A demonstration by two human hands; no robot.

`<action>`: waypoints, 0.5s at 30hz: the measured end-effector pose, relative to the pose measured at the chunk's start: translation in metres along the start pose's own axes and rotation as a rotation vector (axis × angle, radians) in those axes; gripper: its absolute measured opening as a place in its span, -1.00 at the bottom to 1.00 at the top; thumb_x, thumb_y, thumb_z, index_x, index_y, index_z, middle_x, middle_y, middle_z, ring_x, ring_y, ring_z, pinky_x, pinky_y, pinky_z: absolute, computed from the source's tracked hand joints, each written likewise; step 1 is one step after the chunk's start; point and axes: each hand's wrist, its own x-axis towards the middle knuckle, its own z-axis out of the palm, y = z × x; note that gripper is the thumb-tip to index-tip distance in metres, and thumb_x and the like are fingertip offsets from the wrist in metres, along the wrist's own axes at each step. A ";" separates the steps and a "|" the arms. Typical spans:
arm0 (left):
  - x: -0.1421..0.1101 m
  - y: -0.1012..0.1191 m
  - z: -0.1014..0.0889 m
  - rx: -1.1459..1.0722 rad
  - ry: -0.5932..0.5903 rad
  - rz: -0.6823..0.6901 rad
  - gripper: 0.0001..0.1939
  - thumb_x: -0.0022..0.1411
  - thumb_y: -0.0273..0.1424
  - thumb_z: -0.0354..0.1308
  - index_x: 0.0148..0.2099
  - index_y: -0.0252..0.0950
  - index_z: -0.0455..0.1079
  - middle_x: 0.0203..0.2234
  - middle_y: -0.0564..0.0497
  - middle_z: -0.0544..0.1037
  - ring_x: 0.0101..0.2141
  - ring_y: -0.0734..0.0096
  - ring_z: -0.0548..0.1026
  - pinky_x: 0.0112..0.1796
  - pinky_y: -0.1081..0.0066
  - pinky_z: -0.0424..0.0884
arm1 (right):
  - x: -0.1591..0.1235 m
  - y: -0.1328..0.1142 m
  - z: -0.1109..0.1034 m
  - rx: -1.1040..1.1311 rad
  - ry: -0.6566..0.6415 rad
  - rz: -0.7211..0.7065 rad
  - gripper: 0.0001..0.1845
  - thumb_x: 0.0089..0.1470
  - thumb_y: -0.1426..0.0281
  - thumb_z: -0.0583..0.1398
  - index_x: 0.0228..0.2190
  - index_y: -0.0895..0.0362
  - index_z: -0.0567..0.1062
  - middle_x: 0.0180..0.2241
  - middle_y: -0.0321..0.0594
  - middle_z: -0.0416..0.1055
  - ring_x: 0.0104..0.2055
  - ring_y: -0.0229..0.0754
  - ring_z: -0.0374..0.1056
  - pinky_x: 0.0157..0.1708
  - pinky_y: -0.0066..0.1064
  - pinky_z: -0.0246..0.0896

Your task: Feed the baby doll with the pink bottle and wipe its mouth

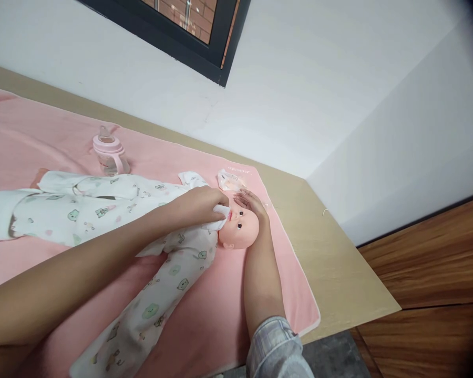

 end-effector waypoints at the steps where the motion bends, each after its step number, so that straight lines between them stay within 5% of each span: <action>1: 0.000 -0.001 0.001 0.006 -0.002 0.005 -0.87 0.11 -0.40 0.06 -0.48 -0.27 0.28 -0.58 0.08 0.41 -0.54 0.40 0.33 -0.53 0.38 0.04 | 0.000 0.000 0.000 0.000 0.002 0.000 -0.81 -0.01 0.43 0.29 -0.27 0.09 0.46 -0.36 -0.29 0.54 -0.23 -0.24 0.51 0.06 -0.27 0.40; 15: 0.000 -0.001 -0.001 0.074 0.070 0.047 -0.84 0.16 -0.43 0.02 -0.48 -0.29 0.30 -0.54 0.02 0.47 -0.49 0.33 0.39 -0.46 0.39 0.11 | 0.002 0.002 -0.002 -0.015 -0.006 -0.017 -0.75 -0.07 0.40 0.33 -0.27 0.08 0.46 -0.36 -0.28 0.55 -0.24 -0.24 0.49 0.05 -0.28 0.41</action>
